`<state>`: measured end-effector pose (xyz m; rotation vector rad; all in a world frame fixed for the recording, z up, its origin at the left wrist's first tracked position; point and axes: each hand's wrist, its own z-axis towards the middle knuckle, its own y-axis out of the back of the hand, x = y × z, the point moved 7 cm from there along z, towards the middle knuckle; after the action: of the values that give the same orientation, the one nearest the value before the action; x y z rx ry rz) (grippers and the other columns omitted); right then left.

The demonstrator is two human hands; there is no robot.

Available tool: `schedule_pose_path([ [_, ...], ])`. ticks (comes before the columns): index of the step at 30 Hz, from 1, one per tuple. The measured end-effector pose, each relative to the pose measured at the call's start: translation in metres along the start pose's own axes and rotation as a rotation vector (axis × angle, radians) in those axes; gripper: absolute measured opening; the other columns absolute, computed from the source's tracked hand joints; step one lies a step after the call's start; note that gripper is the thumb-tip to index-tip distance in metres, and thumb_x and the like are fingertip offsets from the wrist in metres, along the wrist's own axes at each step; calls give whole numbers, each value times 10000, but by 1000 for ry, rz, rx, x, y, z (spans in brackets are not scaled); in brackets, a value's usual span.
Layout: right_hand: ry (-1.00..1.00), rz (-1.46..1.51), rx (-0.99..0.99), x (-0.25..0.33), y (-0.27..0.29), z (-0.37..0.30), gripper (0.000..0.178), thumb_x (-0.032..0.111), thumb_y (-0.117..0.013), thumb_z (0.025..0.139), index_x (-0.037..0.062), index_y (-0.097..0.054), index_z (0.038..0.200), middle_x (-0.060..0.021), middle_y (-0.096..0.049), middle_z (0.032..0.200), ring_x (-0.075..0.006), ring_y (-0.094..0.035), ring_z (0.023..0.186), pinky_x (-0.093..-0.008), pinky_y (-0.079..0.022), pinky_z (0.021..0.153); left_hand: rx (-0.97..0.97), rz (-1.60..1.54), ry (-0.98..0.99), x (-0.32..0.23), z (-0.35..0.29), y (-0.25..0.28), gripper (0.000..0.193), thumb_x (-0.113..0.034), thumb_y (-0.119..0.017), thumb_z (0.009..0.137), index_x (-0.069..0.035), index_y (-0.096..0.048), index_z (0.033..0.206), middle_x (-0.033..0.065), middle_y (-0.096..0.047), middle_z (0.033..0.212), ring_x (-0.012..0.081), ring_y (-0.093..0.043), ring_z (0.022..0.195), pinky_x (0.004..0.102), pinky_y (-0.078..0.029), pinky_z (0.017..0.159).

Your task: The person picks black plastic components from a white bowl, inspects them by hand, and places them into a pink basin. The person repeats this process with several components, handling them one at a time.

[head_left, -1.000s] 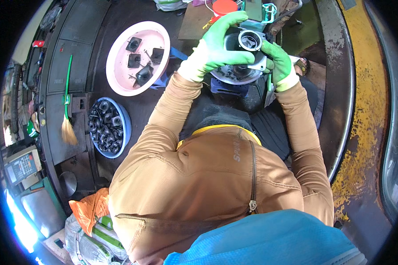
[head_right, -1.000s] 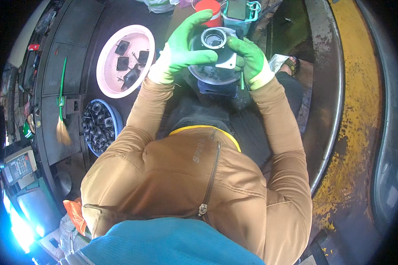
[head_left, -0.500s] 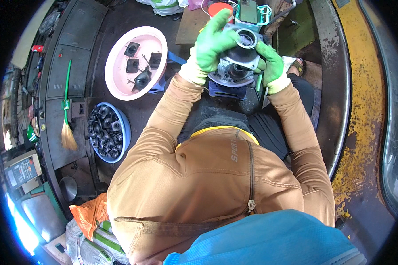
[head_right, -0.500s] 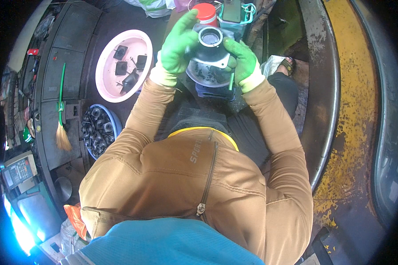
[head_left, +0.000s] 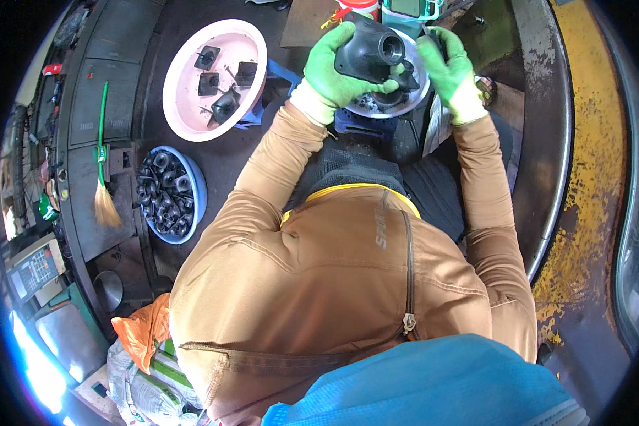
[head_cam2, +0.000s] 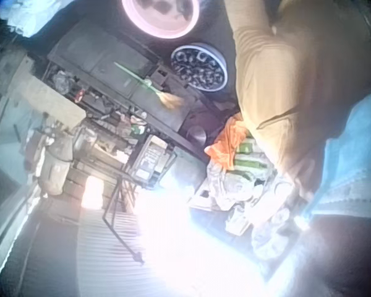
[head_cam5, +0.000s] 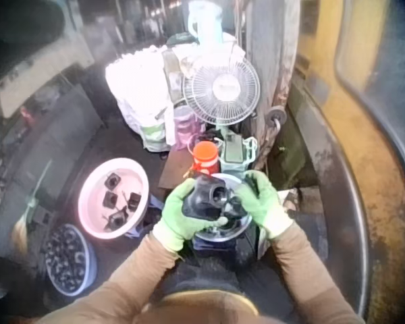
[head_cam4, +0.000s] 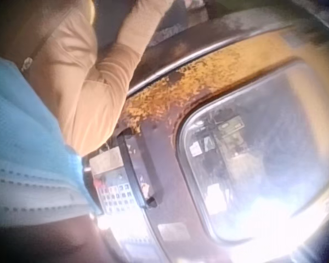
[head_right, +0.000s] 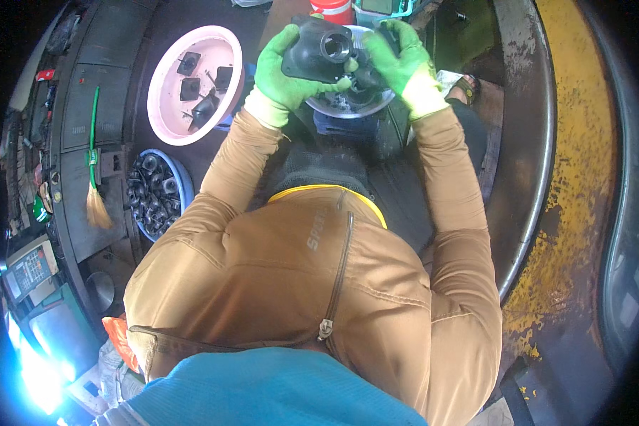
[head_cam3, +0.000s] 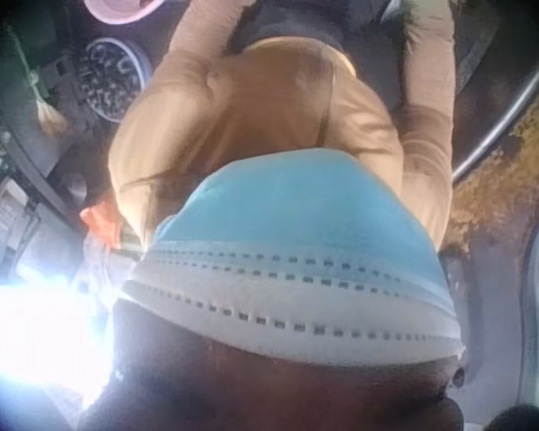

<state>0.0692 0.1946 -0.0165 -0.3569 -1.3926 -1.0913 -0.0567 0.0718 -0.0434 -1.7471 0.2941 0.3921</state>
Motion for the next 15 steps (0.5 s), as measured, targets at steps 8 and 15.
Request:
schedule_pose_path([
  [8, 549, -192, 353, 40, -7, -17, 253, 182, -586, 912, 52, -652, 1120, -121, -681, 1041, -281, -664, 956, -350, -528, 818, 78, 238, 114, -3, -25, -9, 575, -480, -534, 904, -133, -453, 1355, 175, -571, 1223, 358, -594, 1086, 610, -533, 755],
  [15, 647, -238, 416, 45, -12, -21, 279, 208, -597, 900, 61, -660, 1128, -120, -695, 994, -284, -678, 891, -350, -538, 769, 100, -107, 296, 17, -30, -23, 563, -536, -472, 921, -91, -498, 1264, 197, -602, 1170, 421, -656, 832, 511, -580, 476],
])
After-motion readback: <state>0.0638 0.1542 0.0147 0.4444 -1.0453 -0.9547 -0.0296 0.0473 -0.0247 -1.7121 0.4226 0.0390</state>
